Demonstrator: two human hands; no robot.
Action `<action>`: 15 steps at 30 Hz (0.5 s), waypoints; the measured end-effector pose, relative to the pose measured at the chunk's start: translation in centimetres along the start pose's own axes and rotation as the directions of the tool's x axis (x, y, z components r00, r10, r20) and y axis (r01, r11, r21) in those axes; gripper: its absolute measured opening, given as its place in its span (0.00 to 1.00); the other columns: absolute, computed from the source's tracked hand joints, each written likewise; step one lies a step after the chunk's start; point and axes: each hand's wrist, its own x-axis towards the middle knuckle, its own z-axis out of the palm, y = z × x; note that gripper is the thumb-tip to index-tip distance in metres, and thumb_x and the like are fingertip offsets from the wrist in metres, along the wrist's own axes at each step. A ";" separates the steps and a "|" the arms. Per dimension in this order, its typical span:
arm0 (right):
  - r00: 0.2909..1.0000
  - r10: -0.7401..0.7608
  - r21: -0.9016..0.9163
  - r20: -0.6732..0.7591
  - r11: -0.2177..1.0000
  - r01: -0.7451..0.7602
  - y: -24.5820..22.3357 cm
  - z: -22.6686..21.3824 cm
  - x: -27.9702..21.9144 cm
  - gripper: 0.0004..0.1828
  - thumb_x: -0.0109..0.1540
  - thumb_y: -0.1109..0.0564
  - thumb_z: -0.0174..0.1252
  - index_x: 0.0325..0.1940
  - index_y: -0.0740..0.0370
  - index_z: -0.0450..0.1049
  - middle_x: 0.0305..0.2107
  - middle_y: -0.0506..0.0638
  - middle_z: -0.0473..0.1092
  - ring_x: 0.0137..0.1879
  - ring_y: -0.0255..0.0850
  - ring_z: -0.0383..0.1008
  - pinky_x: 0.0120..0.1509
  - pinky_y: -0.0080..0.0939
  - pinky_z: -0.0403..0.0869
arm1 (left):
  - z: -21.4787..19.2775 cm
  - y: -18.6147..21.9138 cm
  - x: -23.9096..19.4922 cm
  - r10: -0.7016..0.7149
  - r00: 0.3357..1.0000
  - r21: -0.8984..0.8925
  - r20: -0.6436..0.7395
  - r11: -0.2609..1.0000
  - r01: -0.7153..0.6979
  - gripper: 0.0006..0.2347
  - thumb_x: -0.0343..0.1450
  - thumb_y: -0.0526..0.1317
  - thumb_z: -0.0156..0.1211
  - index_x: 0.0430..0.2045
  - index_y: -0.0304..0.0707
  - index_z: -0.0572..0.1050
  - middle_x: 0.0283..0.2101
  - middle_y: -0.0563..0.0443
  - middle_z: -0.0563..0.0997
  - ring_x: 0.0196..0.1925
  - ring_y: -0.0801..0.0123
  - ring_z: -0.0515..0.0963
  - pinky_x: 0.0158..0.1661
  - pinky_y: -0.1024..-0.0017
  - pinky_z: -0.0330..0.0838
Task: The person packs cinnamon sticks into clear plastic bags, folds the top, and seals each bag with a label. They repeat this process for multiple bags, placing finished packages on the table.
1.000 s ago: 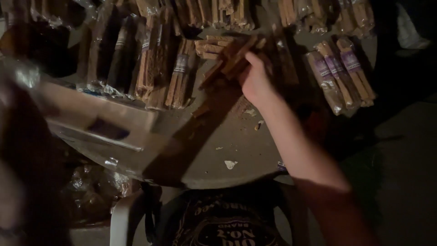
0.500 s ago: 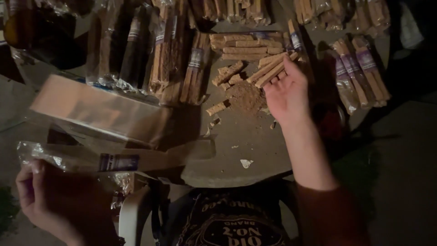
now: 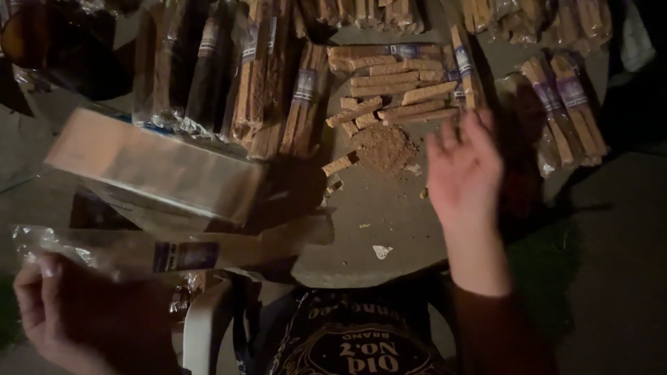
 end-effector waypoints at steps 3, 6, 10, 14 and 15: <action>0.980 -0.164 -0.100 0.114 0.979 0.176 -1.2 -2.1 -2.6 0.26 0.64 0.69 0.56 0.62 0.48 0.65 0.55 0.43 0.66 0.59 0.38 0.65 0.69 0.41 0.67 | -0.1 -0.1 0.0 -0.005 0.999 0.040 -0.033 0.999 0.007 0.11 0.76 0.33 0.60 0.25 0.56 0.73 0.32 0.64 0.75 0.40 0.78 0.74 0.35 0.78 0.67; 0.904 -0.308 -0.304 0.297 0.867 0.395 -2.1 -3.8 -4.4 0.46 0.65 0.78 0.51 0.80 0.43 0.51 0.74 0.44 0.50 0.79 0.48 0.51 0.84 0.55 0.60 | 0.2 -0.2 -1.2 0.071 0.986 0.010 0.154 0.997 -0.073 0.08 0.76 0.32 0.57 0.29 0.52 0.73 0.35 0.59 0.75 0.44 0.72 0.77 0.39 0.75 0.72; 0.894 -0.363 -0.380 0.262 0.813 0.441 -2.7 -6.0 -5.1 0.55 0.59 0.80 0.57 0.83 0.47 0.47 0.83 0.44 0.43 0.82 0.41 0.57 0.83 0.40 0.67 | 1.3 0.1 -3.0 0.126 0.939 -0.110 0.321 0.989 -0.096 0.05 0.73 0.33 0.59 0.33 0.49 0.73 0.36 0.58 0.75 0.46 0.73 0.75 0.39 0.78 0.80; 0.830 -0.448 -0.451 0.334 0.697 0.558 -3.5 -9.2 -4.7 0.64 0.59 0.87 0.63 0.84 0.39 0.44 0.88 0.50 0.35 0.91 0.50 0.54 0.84 0.44 0.73 | 0.8 -0.6 -2.9 0.187 0.888 -0.162 0.421 0.978 -0.129 0.04 0.73 0.36 0.63 0.35 0.47 0.74 0.34 0.58 0.74 0.41 0.77 0.75 0.39 0.84 0.78; 0.805 -0.518 -0.583 0.291 0.571 0.578 -4.2 -8.2 -5.2 0.46 0.63 0.83 0.62 0.76 0.49 0.56 0.76 0.57 0.53 0.70 0.47 0.66 0.67 0.41 0.79 | 0.7 -0.7 -2.9 0.203 0.863 -0.168 0.463 0.976 -0.139 0.04 0.72 0.37 0.64 0.35 0.48 0.74 0.35 0.59 0.75 0.43 0.75 0.75 0.42 0.81 0.76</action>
